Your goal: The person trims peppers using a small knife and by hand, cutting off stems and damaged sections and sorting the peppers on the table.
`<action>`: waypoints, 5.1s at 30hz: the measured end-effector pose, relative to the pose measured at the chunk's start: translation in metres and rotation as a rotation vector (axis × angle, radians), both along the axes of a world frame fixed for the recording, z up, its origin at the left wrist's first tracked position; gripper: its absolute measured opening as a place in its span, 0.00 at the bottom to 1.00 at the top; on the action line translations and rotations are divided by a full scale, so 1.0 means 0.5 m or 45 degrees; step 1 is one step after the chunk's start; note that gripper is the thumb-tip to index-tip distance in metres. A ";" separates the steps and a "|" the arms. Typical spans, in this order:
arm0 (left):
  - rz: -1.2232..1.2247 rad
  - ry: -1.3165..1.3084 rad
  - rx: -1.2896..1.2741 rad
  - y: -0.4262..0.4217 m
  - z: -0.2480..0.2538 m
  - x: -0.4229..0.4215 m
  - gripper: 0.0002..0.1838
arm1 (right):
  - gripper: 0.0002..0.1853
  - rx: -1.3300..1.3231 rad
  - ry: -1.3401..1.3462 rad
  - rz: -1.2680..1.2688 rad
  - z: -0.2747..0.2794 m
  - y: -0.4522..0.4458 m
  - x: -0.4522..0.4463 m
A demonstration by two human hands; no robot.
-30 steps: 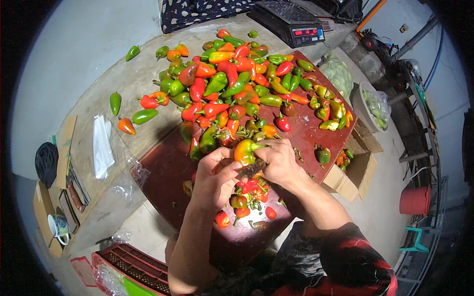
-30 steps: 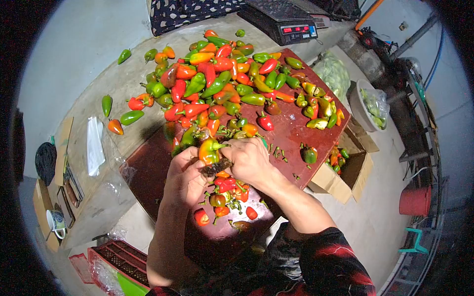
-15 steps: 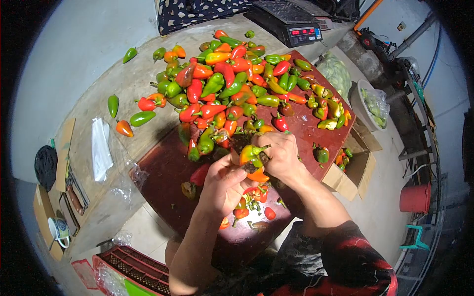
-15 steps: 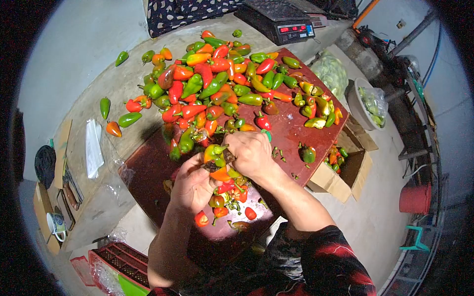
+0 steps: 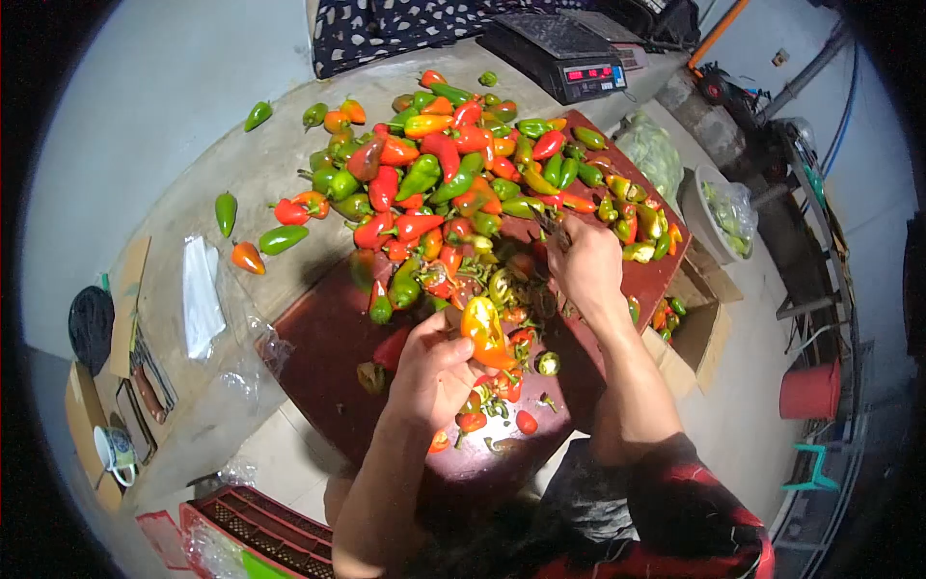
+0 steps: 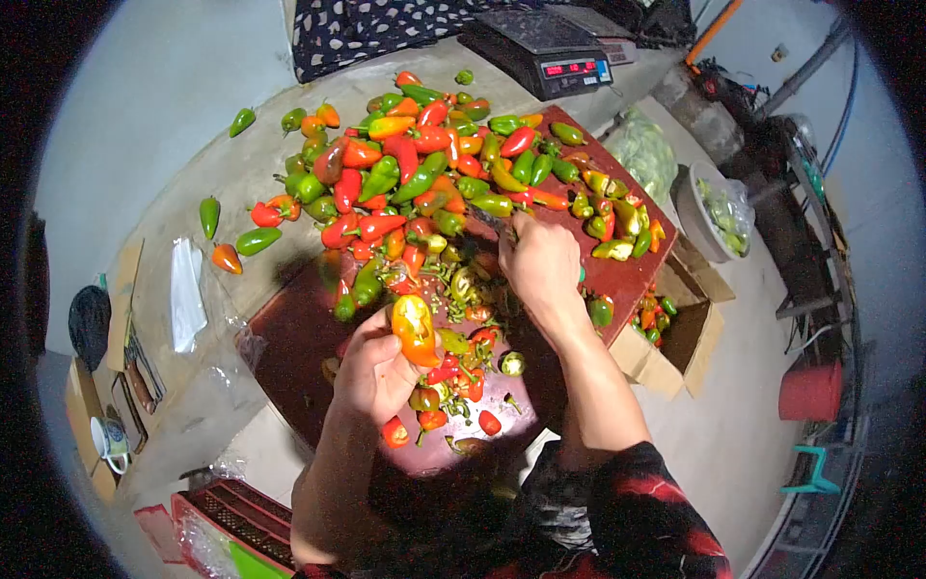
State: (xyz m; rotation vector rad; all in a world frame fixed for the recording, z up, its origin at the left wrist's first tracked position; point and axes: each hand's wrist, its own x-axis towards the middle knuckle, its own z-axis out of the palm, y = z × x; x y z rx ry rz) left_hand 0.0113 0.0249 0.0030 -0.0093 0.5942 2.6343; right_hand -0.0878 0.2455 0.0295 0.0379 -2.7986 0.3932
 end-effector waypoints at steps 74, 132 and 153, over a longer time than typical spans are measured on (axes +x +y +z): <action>0.495 0.468 -1.209 0.028 -0.030 -0.039 0.19 | 0.20 -0.764 -0.197 0.528 0.002 -0.098 0.087; 0.206 -0.252 -0.123 -0.020 -0.007 -0.041 0.15 | 0.27 -0.384 -0.306 0.020 -0.034 0.043 0.000; 0.337 0.509 -1.448 0.002 0.010 -0.026 0.10 | 0.15 -0.928 -0.433 0.612 -0.017 -0.031 0.081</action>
